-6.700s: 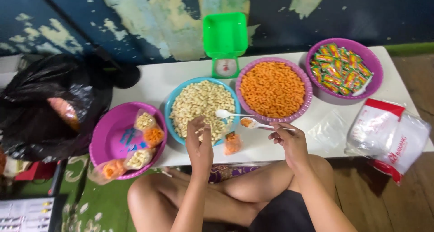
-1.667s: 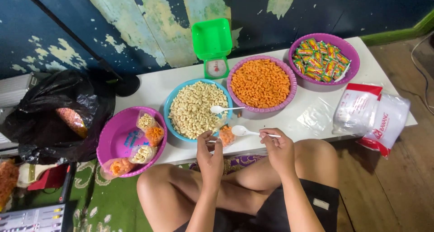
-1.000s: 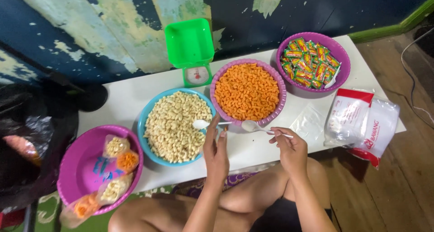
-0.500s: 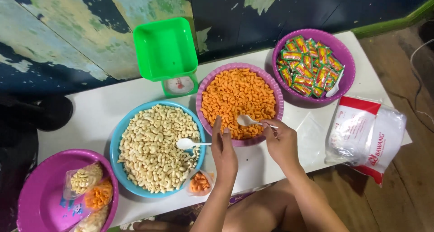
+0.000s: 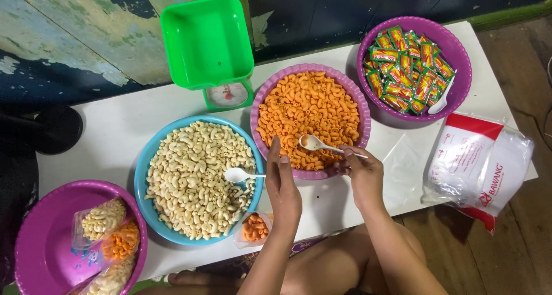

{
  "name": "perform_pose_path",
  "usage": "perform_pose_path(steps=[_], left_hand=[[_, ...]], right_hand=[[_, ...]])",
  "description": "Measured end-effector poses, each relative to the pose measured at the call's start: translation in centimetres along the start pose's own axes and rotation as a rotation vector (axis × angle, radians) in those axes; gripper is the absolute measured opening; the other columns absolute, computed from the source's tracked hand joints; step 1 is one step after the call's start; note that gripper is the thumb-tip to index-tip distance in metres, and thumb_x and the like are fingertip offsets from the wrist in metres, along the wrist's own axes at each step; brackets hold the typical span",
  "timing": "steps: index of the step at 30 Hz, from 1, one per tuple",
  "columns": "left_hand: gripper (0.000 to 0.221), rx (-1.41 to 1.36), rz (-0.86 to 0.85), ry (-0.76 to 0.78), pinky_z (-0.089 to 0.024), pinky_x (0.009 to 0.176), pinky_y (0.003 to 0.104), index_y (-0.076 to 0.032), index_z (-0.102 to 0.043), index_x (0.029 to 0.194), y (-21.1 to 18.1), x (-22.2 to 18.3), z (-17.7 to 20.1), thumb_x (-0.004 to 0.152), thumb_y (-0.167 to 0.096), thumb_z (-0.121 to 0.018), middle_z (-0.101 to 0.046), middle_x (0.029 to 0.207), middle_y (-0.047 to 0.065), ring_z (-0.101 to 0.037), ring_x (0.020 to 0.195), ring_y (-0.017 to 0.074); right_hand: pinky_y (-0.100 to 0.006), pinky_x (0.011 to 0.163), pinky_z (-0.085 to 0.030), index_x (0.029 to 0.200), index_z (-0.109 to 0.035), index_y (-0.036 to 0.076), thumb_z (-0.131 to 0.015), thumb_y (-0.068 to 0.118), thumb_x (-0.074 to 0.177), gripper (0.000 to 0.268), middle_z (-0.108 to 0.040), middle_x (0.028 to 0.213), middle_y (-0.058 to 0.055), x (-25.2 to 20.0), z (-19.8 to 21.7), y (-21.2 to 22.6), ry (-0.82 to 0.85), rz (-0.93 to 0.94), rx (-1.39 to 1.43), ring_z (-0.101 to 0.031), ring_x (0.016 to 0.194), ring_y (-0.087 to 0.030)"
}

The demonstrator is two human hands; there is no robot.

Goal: Manually portioning and packing cheese puffs and other snacks into small plastic bags using a spoon.

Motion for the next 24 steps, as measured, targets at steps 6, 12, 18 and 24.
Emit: perform_pose_path(steps=[6, 12, 18, 24], left_hand=[[0.067, -0.002, -0.013, -0.012, -0.017, 0.12, 0.063, -0.006, -0.035, 0.158, -0.6, -0.3, 0.1, 0.106, -0.047, -0.04, -0.031, 0.161, 0.027, -0.021, 0.151, 0.0479], [0.066, 0.001, -0.025, -0.011, -0.018, 0.12, 0.063, -0.005, -0.036, 0.156, -0.1, -0.3, 0.3, 0.105, -0.047, -0.039, -0.032, 0.161, 0.026, -0.023, 0.151, 0.0479], [0.065, 0.017, -0.031, -0.004, -0.019, 0.12, 0.062, -0.004, -0.036, 0.156, 0.2, -0.2, 0.2, 0.107, -0.045, -0.039, -0.032, 0.161, 0.026, -0.022, 0.151, 0.0468], [0.062, -0.001, -0.04, 0.003, -0.02, 0.12, 0.062, -0.005, -0.035, 0.157, 0.3, -0.6, 0.4, 0.108, -0.043, -0.038, -0.031, 0.162, 0.025, -0.021, 0.151, 0.0476]], right_hand=[[-0.03, 0.059, -0.058, 0.113, -0.075, -0.004, -0.058, -0.001, 0.102, 0.021, -0.067, 0.075, -0.014, -1.1, -0.6, 2.0, -0.032, 0.079, -0.088, -0.069, 0.065, -0.02], [-0.029, 0.057, -0.057, 0.112, -0.078, 0.002, -0.06, 0.0, 0.101, 0.021, -0.07, 0.07, -0.015, -0.4, -1.7, 2.3, 0.019, 0.13, -0.181, -0.063, 0.062, -0.016], [-0.031, 0.061, -0.06, 0.112, -0.076, -0.003, -0.059, 0.0, 0.1, 0.021, -0.066, 0.07, -0.014, -0.4, -2.0, 2.0, -0.017, 0.02, -0.009, -0.065, 0.063, -0.019], [-0.031, 0.059, -0.061, 0.113, -0.074, -0.006, -0.058, -0.002, 0.099, 0.021, -0.065, 0.075, -0.017, -0.4, -1.3, 0.6, 0.004, 0.005, 0.108, -0.07, 0.064, -0.023]])
Point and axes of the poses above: each hand's wrist, its own x-axis towards the middle knuckle, its own z-axis out of the back of the hand, y = z × x, the point moved 5 cm from there along x, towards the middle knuckle
